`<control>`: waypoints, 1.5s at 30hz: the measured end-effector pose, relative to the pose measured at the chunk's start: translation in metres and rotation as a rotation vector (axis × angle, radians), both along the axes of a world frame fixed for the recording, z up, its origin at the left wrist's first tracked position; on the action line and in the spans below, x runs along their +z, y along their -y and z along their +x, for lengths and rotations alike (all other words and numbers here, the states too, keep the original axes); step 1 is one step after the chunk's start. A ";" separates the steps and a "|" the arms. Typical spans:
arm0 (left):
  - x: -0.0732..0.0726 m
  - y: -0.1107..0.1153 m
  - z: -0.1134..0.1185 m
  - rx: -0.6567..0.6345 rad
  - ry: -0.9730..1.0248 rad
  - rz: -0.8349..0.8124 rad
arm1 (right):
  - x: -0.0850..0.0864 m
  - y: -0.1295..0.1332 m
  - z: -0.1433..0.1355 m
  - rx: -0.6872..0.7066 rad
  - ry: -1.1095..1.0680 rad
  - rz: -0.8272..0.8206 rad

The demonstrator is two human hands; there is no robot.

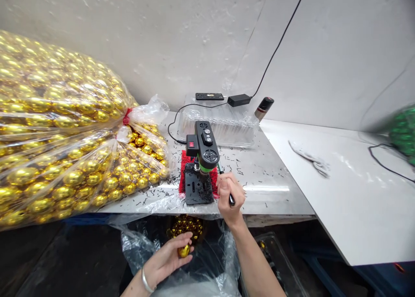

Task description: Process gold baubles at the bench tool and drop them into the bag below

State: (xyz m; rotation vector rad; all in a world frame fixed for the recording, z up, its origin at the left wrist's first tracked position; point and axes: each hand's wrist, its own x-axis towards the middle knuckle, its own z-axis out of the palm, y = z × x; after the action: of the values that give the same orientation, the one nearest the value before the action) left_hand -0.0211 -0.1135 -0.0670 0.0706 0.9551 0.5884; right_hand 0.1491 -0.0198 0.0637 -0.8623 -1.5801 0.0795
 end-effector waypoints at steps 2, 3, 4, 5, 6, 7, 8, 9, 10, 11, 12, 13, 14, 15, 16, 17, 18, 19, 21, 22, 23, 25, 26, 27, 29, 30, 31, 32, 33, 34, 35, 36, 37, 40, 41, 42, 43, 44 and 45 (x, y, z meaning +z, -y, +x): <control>0.019 -0.007 -0.007 0.020 0.101 0.098 | -0.001 0.000 0.000 -0.004 -0.007 -0.004; 0.030 -0.013 -0.009 0.026 0.117 0.156 | -0.001 0.000 0.000 -0.008 -0.011 -0.005; 0.042 -0.020 -0.010 0.035 0.113 0.214 | -0.002 0.000 0.000 -0.011 -0.012 -0.006; 0.052 -0.029 -0.011 0.052 0.093 0.274 | -0.003 0.000 0.000 -0.015 -0.013 -0.007; 0.061 -0.038 -0.010 0.075 0.064 0.330 | -0.003 0.000 -0.001 -0.017 -0.012 -0.009; 0.068 -0.048 -0.008 0.101 0.033 0.385 | -0.003 0.000 -0.001 -0.016 -0.010 -0.011; 0.073 -0.058 -0.006 0.128 0.004 0.431 | -0.004 0.001 0.000 -0.013 -0.009 -0.011; 0.076 -0.067 -0.003 0.152 -0.019 0.466 | -0.004 0.001 0.000 -0.007 -0.004 -0.010; 0.078 -0.075 -0.001 0.174 -0.034 0.489 | -0.004 0.001 0.000 -0.003 0.001 -0.008; 0.079 -0.082 0.002 0.196 -0.042 0.497 | -0.004 0.001 0.000 -0.001 0.007 -0.006; 0.079 -0.087 0.003 0.213 -0.037 0.490 | -0.004 0.001 0.001 -0.001 0.015 -0.005; 0.079 -0.092 0.004 0.222 -0.023 0.472 | -0.004 0.001 0.001 -0.004 0.022 -0.006; 0.080 -0.095 0.005 0.226 -0.004 0.449 | -0.005 0.001 0.001 -0.009 0.028 -0.006; 0.080 -0.097 0.004 0.227 0.012 0.430 | -0.005 0.001 0.002 -0.013 0.032 -0.007; 0.080 -0.098 0.004 0.223 0.020 0.417 | -0.005 0.001 0.002 -0.016 0.033 -0.005; 0.080 -0.099 0.003 0.212 0.014 0.413 | -0.006 0.001 0.002 -0.018 0.032 -0.003; 0.080 -0.100 0.003 0.201 -0.009 0.420 | -0.006 0.001 0.002 -0.019 0.030 0.000; 0.079 -0.101 0.003 0.194 -0.048 0.439 | -0.007 0.001 0.002 -0.018 0.027 0.001; 0.074 -0.105 0.007 0.192 -0.173 0.512 | -0.007 0.001 0.002 -0.011 0.031 0.000; 0.070 -0.107 0.010 0.193 -0.263 0.565 | -0.008 0.001 0.002 -0.005 0.035 -0.001; 0.066 -0.110 0.013 0.192 -0.369 0.633 | -0.008 0.001 0.002 0.005 0.039 0.000; 0.058 -0.117 0.021 0.157 -0.600 0.796 | -0.009 0.001 0.003 0.024 0.047 0.008; 0.054 -0.119 0.024 0.116 -0.718 0.881 | -0.009 0.001 0.003 0.031 0.051 0.014; 0.052 -0.121 0.027 0.064 -0.833 0.964 | -0.010 0.001 0.004 0.034 0.056 0.018; 0.050 -0.124 0.031 -0.042 -1.040 1.112 | -0.010 0.001 0.004 0.030 0.069 0.017; 0.050 -0.125 0.032 -0.086 -1.125 1.172 | -0.010 0.001 0.005 0.027 0.075 0.013; 0.050 -0.125 0.033 -0.119 -1.190 1.226 | -0.010 0.001 0.005 0.024 0.080 0.010; 0.050 -0.125 0.034 -0.142 -1.231 1.276 | -0.010 0.001 0.005 0.023 0.084 0.006; 0.050 -0.125 0.035 -0.160 -1.253 1.319 | -0.010 0.002 0.005 0.022 0.086 0.004; 0.049 -0.125 0.035 -0.173 -1.269 1.355 | -0.010 0.002 0.006 0.022 0.088 0.004; 0.048 -0.125 0.036 -0.178 -1.283 1.386 | -0.010 0.002 0.006 0.023 0.087 0.005; 0.045 -0.125 0.036 -0.175 -1.298 1.413 | -0.010 0.002 0.006 0.025 0.085 0.007; 0.042 -0.125 0.037 -0.161 -1.314 1.435 | -0.011 0.002 0.006 0.027 0.082 0.011; 0.032 -0.125 0.038 -0.092 -1.343 1.495 | -0.016 0.001 0.005 0.037 0.053 0.025; 0.029 -0.125 0.038 -0.073 -1.345 1.514 | -0.020 0.001 0.005 0.038 0.045 0.027; 0.026 -0.125 0.038 -0.058 -1.345 1.529 | -0.024 0.000 0.005 0.038 0.040 0.031; 0.025 -0.125 0.038 -0.048 -1.346 1.540 | -0.028 -0.001 0.005 0.036 0.045 0.038; 0.024 -0.125 0.039 -0.044 -1.348 1.548 | -0.034 -0.002 0.005 0.032 0.055 0.051; 0.023 -0.125 0.039 -0.040 -1.351 1.551 | -0.039 -0.003 0.006 0.028 0.066 0.071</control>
State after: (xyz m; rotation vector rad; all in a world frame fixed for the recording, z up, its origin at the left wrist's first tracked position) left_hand 0.0175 0.0116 -0.0439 2.0753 1.5069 1.1494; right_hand 0.1547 -0.0165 0.0251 -0.7944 -1.6469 0.0154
